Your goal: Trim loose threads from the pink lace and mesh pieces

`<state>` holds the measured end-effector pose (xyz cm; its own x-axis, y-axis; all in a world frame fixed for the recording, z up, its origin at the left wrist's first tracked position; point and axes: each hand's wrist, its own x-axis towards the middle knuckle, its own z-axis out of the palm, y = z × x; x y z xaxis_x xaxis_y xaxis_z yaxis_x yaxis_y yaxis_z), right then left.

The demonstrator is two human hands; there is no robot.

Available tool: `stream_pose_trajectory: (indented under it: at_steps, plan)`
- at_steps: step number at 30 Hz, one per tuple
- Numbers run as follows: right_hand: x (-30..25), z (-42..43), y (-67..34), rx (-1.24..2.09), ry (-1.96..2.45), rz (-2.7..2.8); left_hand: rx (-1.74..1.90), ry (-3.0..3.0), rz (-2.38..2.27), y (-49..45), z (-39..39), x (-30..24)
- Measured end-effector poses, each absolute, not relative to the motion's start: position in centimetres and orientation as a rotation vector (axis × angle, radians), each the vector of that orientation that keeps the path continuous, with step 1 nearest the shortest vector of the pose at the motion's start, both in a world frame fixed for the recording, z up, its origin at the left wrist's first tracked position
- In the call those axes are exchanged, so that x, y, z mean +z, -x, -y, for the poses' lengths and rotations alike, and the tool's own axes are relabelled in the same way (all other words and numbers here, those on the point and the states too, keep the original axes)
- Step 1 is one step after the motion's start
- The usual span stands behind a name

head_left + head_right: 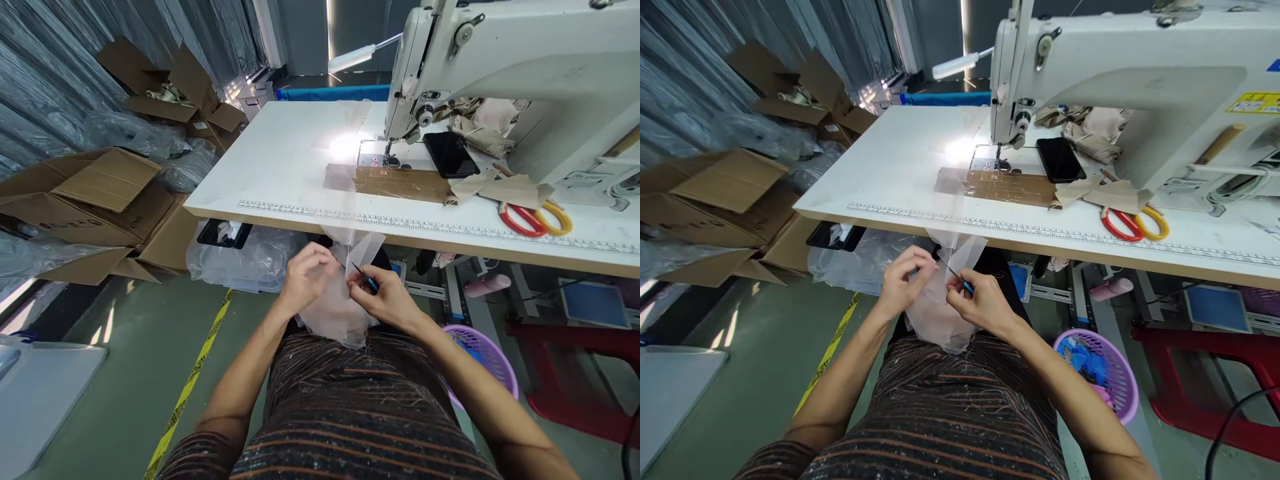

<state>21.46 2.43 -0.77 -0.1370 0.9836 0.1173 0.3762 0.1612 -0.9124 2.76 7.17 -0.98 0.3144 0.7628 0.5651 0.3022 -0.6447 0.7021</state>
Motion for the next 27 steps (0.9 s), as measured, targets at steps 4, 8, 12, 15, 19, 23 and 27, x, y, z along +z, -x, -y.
stream_pose_trajectory:
  at_steps: [4,8,12,15,19,23,27]
  plan:
    - [-1.0,-2.2,-21.1,0.973,1.327,1.599,1.263,-1.894,-1.067,-3.1,-9.0,-2.3]
    - [-1.1,-2.0,-21.2,1.099,1.155,1.656,1.134,-1.845,-0.828,-3.2,-9.4,-3.5]
    - [-1.2,-2.0,-21.7,1.140,1.047,1.707,0.917,-1.727,-0.554,-3.1,-9.7,-3.5]
    - [-1.6,-2.1,-22.4,1.155,1.051,1.750,0.851,-1.691,-0.575,-2.9,-9.9,-3.2]
    - [-2.2,-3.0,-23.2,1.169,1.138,1.752,0.879,-1.566,-0.682,-2.4,-9.4,-3.1]
    - [-2.6,-4.2,-23.2,1.126,1.224,1.715,0.889,-1.474,-0.829,-2.0,-8.6,-3.1]
    - [-2.6,-5.4,-22.4,1.065,1.328,1.721,0.916,-1.465,-0.885,-1.8,-8.2,-2.7]
